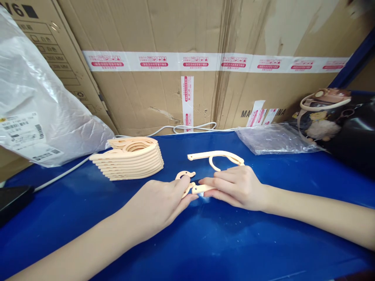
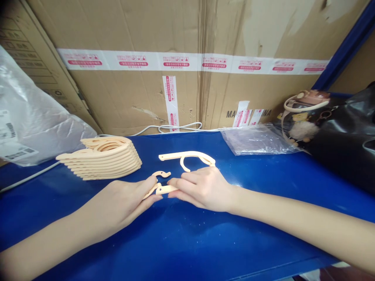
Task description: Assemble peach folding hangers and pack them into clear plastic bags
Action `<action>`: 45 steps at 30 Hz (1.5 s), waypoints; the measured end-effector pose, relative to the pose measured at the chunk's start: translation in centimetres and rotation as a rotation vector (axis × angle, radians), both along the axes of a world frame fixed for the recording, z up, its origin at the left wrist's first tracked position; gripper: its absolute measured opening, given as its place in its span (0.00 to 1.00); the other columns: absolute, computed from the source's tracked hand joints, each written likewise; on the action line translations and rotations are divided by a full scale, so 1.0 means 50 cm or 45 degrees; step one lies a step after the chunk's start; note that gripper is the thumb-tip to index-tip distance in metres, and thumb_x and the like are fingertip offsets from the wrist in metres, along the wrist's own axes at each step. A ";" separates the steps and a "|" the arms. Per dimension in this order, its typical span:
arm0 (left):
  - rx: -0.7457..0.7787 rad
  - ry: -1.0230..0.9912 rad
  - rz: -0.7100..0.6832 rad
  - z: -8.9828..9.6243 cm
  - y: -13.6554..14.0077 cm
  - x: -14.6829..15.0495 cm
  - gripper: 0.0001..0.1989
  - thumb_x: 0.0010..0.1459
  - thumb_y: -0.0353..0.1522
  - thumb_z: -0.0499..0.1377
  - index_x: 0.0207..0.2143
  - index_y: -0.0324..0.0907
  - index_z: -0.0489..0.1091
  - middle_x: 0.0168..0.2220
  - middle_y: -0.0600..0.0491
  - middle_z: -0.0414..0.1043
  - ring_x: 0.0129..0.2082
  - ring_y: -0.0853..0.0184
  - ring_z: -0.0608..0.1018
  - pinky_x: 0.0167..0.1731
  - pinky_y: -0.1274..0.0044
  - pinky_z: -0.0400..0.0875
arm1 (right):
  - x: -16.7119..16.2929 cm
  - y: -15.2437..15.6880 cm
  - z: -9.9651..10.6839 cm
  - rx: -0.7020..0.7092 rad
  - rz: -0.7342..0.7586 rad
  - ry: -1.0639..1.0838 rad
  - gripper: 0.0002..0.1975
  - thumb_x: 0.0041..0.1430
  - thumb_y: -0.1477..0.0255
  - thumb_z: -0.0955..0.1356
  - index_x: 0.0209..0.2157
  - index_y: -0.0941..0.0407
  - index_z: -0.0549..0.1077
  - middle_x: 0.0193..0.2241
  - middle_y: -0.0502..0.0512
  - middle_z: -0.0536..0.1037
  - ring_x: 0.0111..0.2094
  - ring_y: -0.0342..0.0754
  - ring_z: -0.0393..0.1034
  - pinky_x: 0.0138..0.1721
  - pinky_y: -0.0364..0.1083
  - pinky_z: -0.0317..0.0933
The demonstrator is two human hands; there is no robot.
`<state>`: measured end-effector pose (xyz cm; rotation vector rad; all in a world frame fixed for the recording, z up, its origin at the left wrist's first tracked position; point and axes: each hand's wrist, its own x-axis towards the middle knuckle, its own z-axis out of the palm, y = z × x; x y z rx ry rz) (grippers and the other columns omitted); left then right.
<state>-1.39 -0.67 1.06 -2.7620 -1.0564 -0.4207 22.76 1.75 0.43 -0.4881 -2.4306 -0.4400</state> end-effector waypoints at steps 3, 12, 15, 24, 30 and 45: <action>0.049 0.048 -0.020 0.000 -0.002 0.001 0.26 0.73 0.41 0.29 0.51 0.37 0.60 0.26 0.53 0.76 0.20 0.61 0.79 0.16 0.75 0.63 | -0.001 -0.001 0.000 0.032 0.005 -0.002 0.20 0.73 0.65 0.58 0.39 0.59 0.77 0.21 0.48 0.76 0.18 0.40 0.68 0.21 0.41 0.60; -0.061 0.055 -0.014 -0.004 -0.002 -0.002 0.21 0.74 0.38 0.33 0.50 0.37 0.60 0.28 0.53 0.78 0.20 0.61 0.81 0.16 0.74 0.65 | -0.002 0.001 -0.003 0.014 -0.009 -0.019 0.18 0.72 0.65 0.59 0.40 0.59 0.77 0.21 0.47 0.77 0.18 0.41 0.68 0.21 0.42 0.60; 0.008 0.097 -0.020 0.001 -0.001 -0.001 0.23 0.74 0.37 0.32 0.51 0.34 0.60 0.27 0.52 0.77 0.20 0.61 0.81 0.15 0.74 0.65 | -0.002 0.002 -0.004 -0.078 0.001 -0.023 0.18 0.73 0.65 0.58 0.42 0.61 0.76 0.25 0.50 0.80 0.21 0.42 0.73 0.23 0.43 0.62; 0.588 0.195 -0.088 -0.002 0.003 0.006 0.22 0.72 0.29 0.34 0.34 0.38 0.65 0.21 0.54 0.69 0.16 0.66 0.75 0.14 0.74 0.59 | -0.003 0.007 -0.001 -0.273 0.005 -0.077 0.17 0.72 0.65 0.60 0.42 0.60 0.76 0.28 0.52 0.82 0.23 0.44 0.75 0.23 0.43 0.61; 0.639 0.182 -0.100 0.004 0.000 0.009 0.16 0.71 0.31 0.40 0.37 0.38 0.65 0.26 0.52 0.71 0.21 0.64 0.76 0.18 0.73 0.63 | 0.000 0.012 -0.003 -0.341 0.037 -0.093 0.17 0.72 0.65 0.59 0.42 0.59 0.76 0.30 0.54 0.82 0.25 0.45 0.76 0.25 0.43 0.62; 0.241 -0.120 -0.113 0.002 -0.002 0.002 0.11 0.71 0.32 0.41 0.36 0.43 0.59 0.25 0.58 0.72 0.21 0.69 0.77 0.18 0.78 0.61 | 0.004 0.031 0.008 -0.477 -0.259 0.380 0.15 0.70 0.70 0.61 0.40 0.52 0.79 0.47 0.56 0.78 0.47 0.52 0.68 0.48 0.55 0.56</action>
